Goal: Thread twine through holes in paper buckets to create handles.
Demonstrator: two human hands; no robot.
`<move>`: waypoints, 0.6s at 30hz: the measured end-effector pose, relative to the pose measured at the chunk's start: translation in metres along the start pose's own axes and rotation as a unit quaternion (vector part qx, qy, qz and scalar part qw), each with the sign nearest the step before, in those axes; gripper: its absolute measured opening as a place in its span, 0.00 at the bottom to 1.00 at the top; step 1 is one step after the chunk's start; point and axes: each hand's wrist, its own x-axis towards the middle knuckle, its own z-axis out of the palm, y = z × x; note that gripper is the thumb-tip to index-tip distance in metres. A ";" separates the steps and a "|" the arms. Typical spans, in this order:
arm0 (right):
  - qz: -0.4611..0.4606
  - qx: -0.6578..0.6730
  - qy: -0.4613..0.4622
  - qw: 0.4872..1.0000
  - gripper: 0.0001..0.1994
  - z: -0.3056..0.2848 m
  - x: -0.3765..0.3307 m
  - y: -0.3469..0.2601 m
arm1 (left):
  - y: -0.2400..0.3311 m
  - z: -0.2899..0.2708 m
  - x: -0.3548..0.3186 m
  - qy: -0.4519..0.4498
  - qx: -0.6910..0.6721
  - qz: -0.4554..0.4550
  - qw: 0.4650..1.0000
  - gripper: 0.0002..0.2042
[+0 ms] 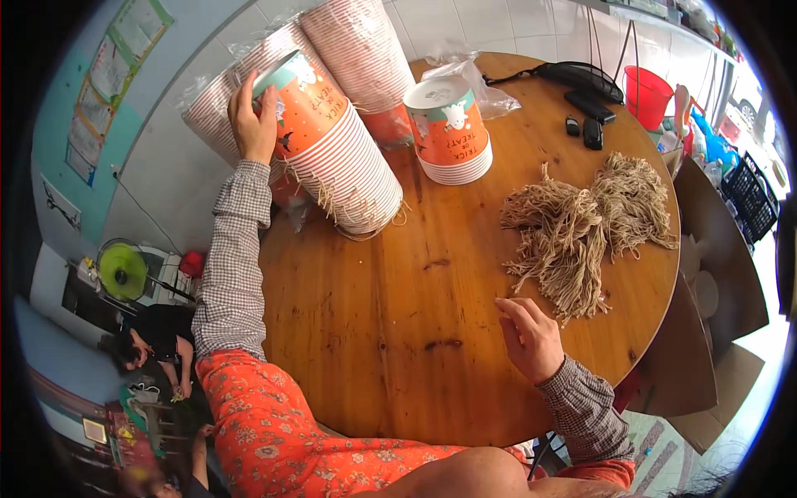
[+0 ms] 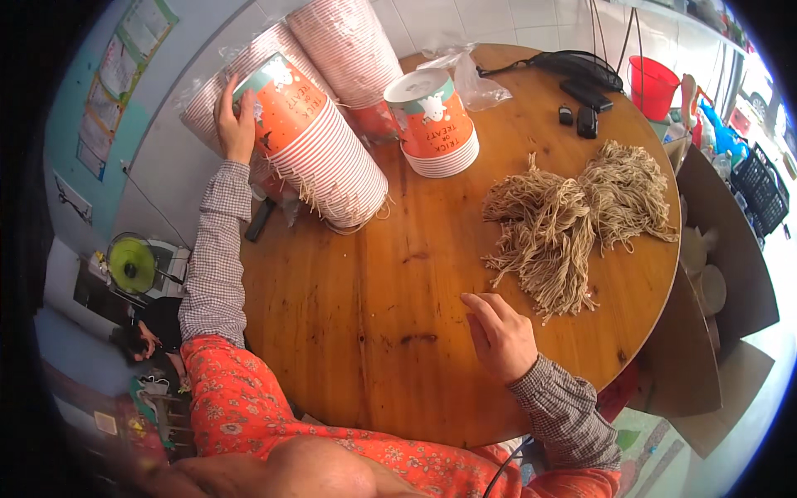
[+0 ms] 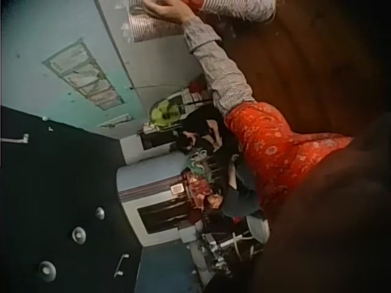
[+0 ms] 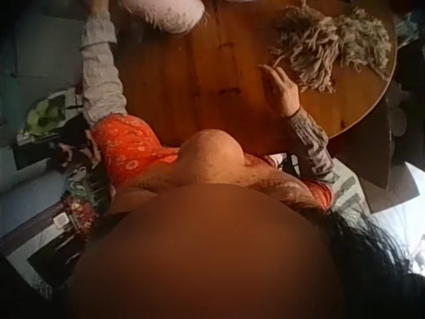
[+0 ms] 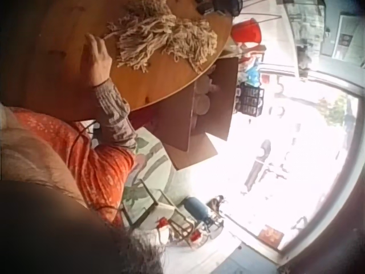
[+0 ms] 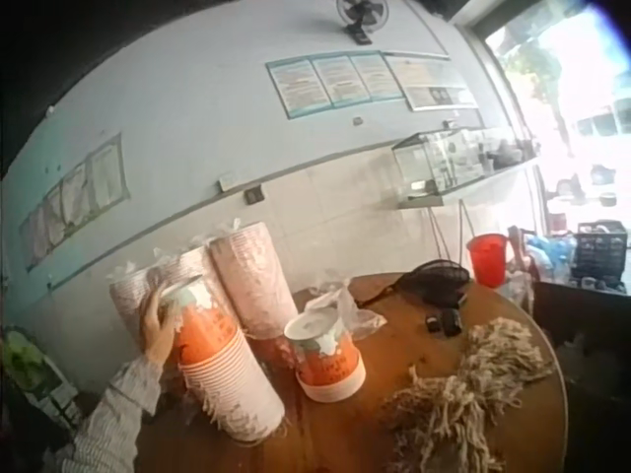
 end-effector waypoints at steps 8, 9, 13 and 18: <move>-0.001 0.002 -0.018 1.000 0.13 -0.001 0.001 0.004 | 0.072 0.019 -0.057 -0.025 -0.044 0.140 0.989 0.20; 0.000 0.005 -0.018 1.000 0.13 0.002 0.001 0.004 | 0.081 0.038 -0.085 -0.054 -0.107 0.100 0.988 0.16; 0.019 -0.010 -0.017 1.000 0.13 0.002 -0.001 0.011 | 0.154 0.108 -0.169 -0.225 -0.202 0.064 0.951 0.13; 0.069 0.000 -0.014 0.998 0.12 0.006 0.004 0.017 | 0.156 0.152 -0.223 -0.267 -0.133 -0.022 0.954 0.23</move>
